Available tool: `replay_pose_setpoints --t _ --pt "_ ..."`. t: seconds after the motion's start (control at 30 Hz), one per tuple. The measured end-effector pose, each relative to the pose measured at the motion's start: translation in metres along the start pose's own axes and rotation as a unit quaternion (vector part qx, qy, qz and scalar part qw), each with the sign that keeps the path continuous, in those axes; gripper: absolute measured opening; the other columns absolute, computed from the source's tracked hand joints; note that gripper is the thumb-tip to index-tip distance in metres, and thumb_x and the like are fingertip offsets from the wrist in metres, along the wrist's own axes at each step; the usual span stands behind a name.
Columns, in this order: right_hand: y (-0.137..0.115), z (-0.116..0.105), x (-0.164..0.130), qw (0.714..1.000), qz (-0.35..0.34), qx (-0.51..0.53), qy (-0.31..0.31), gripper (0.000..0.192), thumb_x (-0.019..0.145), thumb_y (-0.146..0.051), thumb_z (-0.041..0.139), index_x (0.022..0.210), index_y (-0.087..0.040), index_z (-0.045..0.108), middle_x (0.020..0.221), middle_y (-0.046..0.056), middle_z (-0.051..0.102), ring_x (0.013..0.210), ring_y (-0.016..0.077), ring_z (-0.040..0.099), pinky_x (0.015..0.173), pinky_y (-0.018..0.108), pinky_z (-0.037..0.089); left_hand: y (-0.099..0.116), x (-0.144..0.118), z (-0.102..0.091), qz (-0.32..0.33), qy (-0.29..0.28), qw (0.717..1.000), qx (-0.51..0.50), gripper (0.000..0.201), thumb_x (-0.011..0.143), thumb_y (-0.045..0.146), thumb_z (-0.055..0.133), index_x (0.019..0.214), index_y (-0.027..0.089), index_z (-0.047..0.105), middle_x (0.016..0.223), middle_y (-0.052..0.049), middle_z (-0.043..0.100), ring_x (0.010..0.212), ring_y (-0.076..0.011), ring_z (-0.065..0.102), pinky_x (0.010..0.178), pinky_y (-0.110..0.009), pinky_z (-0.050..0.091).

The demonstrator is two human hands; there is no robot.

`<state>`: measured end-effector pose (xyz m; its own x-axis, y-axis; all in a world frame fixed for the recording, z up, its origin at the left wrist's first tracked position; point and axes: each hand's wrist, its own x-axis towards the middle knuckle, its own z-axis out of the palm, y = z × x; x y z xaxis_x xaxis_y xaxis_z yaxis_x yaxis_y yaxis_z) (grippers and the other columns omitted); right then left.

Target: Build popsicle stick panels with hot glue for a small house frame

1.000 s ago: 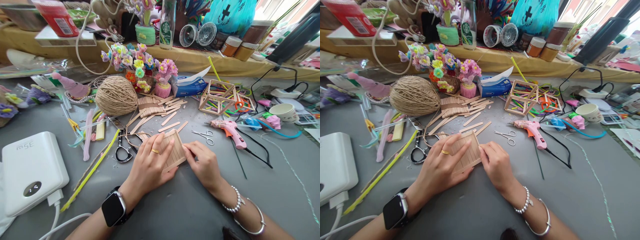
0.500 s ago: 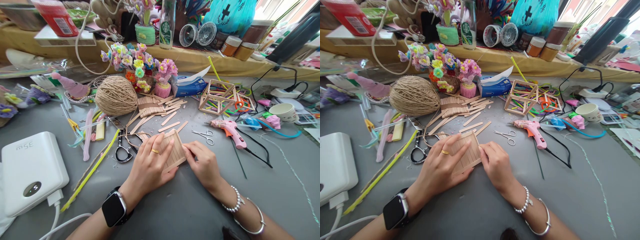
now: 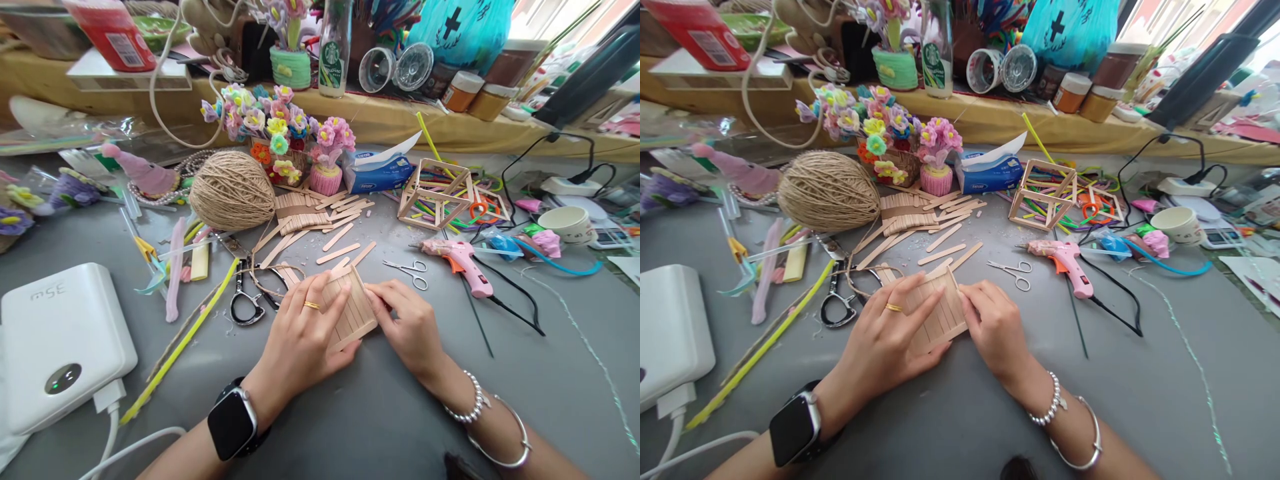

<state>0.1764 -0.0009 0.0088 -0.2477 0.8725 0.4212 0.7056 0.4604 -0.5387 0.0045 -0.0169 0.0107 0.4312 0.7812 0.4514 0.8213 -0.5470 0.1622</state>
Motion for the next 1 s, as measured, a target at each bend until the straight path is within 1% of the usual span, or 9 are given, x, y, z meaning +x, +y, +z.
replay_pose_setpoints --t 0.1,0.2,0.33,0.43,0.57,0.83,1.0 --pt "0.002 -0.005 0.000 1.000 -0.001 0.011 0.007 0.019 0.085 -0.017 0.043 0.094 -0.016 0.059 0.080 0.005 0.061 0.076 0.0157 0.054 0.071 0.028 0.043 0.001 -0.001 0.001 -0.022 -0.012 1.000 -0.018 0.051 0.069 0.042 0.055 0.111 0.012 0.057 0.118 -0.020 0.046 0.106 -0.0323 0.046 0.089 -0.045 0.037" --pt "0.006 -0.012 -0.003 1.000 -0.001 0.006 -0.001 0.015 0.085 -0.019 0.044 0.087 -0.017 0.059 0.077 0.004 0.060 0.073 0.0148 0.053 0.069 0.028 0.042 0.001 0.000 0.001 -0.051 -0.014 0.998 -0.025 0.053 0.070 0.043 0.054 0.113 0.012 0.055 0.118 -0.020 0.046 0.107 -0.0313 0.045 0.091 -0.044 0.037" --pt "0.013 -0.018 -0.008 0.996 -0.030 -0.012 -0.085 0.015 0.085 -0.022 0.044 0.078 -0.017 0.057 0.070 0.003 0.055 0.068 0.0142 0.049 0.064 0.027 0.040 0.000 0.001 0.001 -0.073 -0.017 0.997 -0.033 0.055 0.069 0.044 0.055 0.114 0.012 0.054 0.117 -0.019 0.047 0.108 -0.0303 0.045 0.091 -0.043 0.037" --pt "0.016 -0.018 -0.011 0.989 -0.058 -0.035 -0.135 0.016 0.086 -0.021 0.041 0.075 -0.016 0.053 0.071 0.003 0.052 0.068 0.0145 0.045 0.063 0.027 0.038 0.000 0.001 0.001 -0.069 -0.036 0.996 -0.049 0.056 0.068 0.043 0.056 0.114 0.012 0.055 0.117 -0.019 0.046 0.107 -0.0307 0.045 0.091 -0.044 0.037" --pt "0.017 -0.017 -0.011 0.978 -0.074 -0.087 -0.172 0.019 0.085 -0.021 0.038 0.071 -0.017 0.049 0.070 0.004 0.049 0.066 0.0153 0.042 0.061 0.027 0.036 0.000 0.001 0.003 -0.042 -0.064 0.994 -0.078 0.055 0.066 0.042 0.057 0.113 0.013 0.055 0.118 -0.019 0.046 0.109 -0.0318 0.044 0.091 -0.047 0.037" --pt "0.017 -0.016 -0.012 0.971 -0.066 -0.127 -0.190 0.026 0.085 -0.020 0.033 0.064 -0.017 0.048 0.064 0.003 0.049 0.062 0.0146 0.041 0.057 0.026 0.033 -0.003 -0.002 0.005 -0.028 -0.106 0.989 -0.102 0.058 0.067 0.043 0.059 0.117 0.014 0.051 0.123 -0.018 0.041 0.114 -0.0318 0.038 0.093 -0.046 0.037" --pt "0.017 -0.014 -0.010 0.970 -0.055 -0.140 -0.193 0.027 0.086 -0.020 0.032 0.065 -0.017 0.048 0.063 0.002 0.050 0.062 0.0143 0.042 0.057 0.025 0.032 -0.004 -0.001 0.005 -0.021 -0.111 0.989 -0.099 0.060 0.066 0.046 0.060 0.117 0.015 0.051 0.123 -0.017 0.041 0.114 -0.0321 0.038 0.092 -0.047 0.037"
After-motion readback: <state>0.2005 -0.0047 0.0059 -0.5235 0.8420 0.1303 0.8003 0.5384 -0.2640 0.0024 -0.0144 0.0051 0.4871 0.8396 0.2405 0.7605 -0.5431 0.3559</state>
